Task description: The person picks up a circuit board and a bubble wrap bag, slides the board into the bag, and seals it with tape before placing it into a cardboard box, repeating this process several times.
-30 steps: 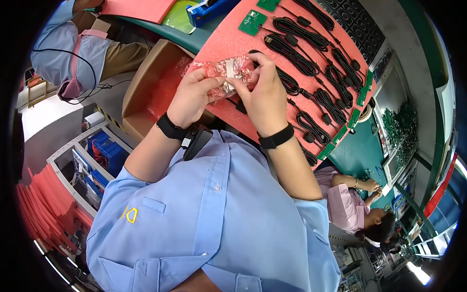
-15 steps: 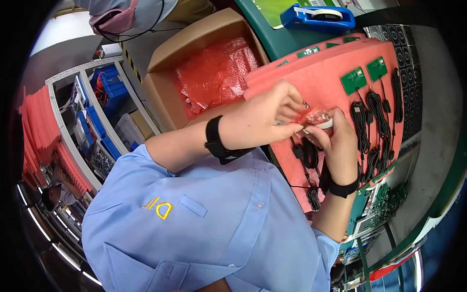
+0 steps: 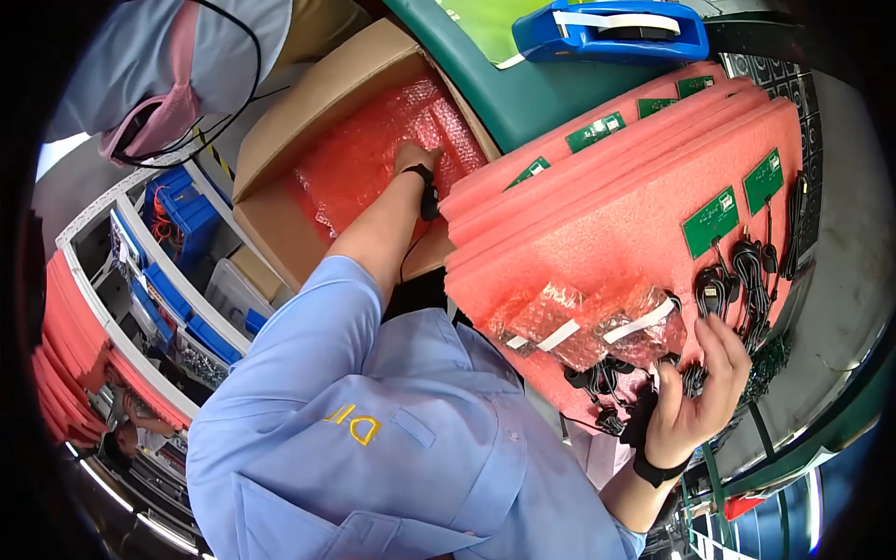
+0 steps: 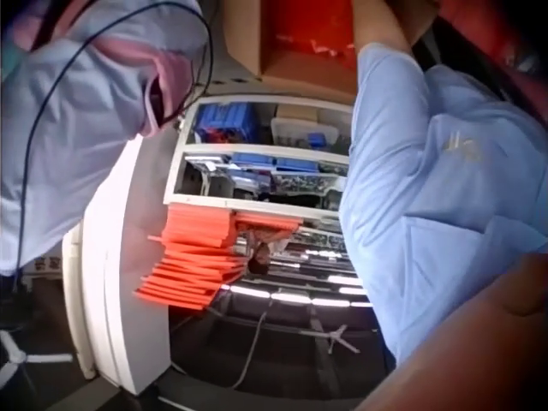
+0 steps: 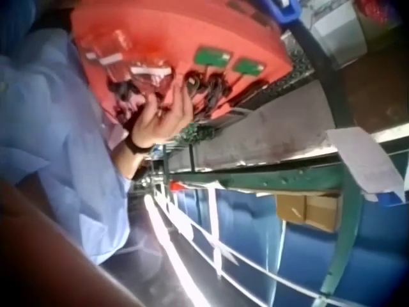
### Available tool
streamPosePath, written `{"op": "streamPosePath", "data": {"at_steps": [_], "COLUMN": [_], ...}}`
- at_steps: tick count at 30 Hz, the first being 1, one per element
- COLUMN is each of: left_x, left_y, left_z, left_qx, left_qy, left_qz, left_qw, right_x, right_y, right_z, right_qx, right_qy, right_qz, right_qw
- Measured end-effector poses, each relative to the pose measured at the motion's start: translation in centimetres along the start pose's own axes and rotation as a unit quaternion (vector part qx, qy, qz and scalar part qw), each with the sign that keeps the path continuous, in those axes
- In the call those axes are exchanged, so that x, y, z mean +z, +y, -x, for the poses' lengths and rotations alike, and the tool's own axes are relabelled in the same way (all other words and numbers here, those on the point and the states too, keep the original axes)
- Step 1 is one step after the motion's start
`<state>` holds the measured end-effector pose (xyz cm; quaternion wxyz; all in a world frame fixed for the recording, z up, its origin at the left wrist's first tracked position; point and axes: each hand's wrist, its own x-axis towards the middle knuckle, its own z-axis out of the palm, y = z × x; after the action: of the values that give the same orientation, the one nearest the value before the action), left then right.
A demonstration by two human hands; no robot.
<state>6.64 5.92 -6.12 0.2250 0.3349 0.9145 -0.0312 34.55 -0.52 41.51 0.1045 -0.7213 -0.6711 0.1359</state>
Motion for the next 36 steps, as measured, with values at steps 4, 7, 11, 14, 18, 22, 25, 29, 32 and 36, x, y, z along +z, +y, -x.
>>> {"op": "streamPosePath", "data": {"at_steps": [4, 7, 11, 14, 18, 22, 25, 29, 32, 36], "left_x": [-0.1, -1.2, -11.7, -21.4, -33.4, -37.4, -38.7, -36.5, -33.2, -31.0], "left_y": [-0.6, -3.1, -3.1, -1.0, 4.4, 8.2, 10.2, 12.5, 13.0, 12.5], "left_z": [-1.3, -2.5, 0.2, 3.9, 12.7, 19.6, 23.4, 29.3, 31.6, 32.1], "left_qx": [0.009, 0.067, 0.213, 0.267, 0.244, 0.29, 0.328, 0.291, 0.293, 0.29], "left_qy": [-0.19, -0.096, -0.081, -0.12, -0.186, -0.359, -0.517, -0.63, -0.63, -0.649], "left_qz": [0.131, 0.259, 0.365, 0.485, 0.632, 0.638, 0.55, 0.5, 0.493, 0.446], "left_qw": [0.973, 0.959, 0.903, 0.824, 0.712, 0.616, 0.568, 0.518, 0.524, 0.544], "right_x": [-1.2, -2.0, -1.4, 0.1, 0.6, -1.1, -3.5, -2.6, -2.8, -1.9], "right_y": [1.4, 2.1, 4.4, 6.0, 7.1, 7.7, 9.3, 11.2, 10.3, 7.9], "right_z": [1.1, 0.5, -3.8, -5.5, -6.1, -4.2, 0.0, 6.8, 7.1, 6.3], "right_qx": [0.059, 0.098, 0.107, 0.081, 0.026, 0.006, 0.005, 0.029, -0.082, -0.106], "right_qy": [0.039, 0.076, 0.044, 0.01, -0.031, 0.002, 0.1, 0.17, 0.169, 0.134], "right_qz": [-0.031, -0.096, -0.094, -0.067, 0.082, 0.06, -0.231, -0.488, -0.342, -0.2], "right_qw": [0.997, 0.988, 0.989, 0.994, 0.996, 0.998, 0.968, 0.856, 0.921, 0.965]}}
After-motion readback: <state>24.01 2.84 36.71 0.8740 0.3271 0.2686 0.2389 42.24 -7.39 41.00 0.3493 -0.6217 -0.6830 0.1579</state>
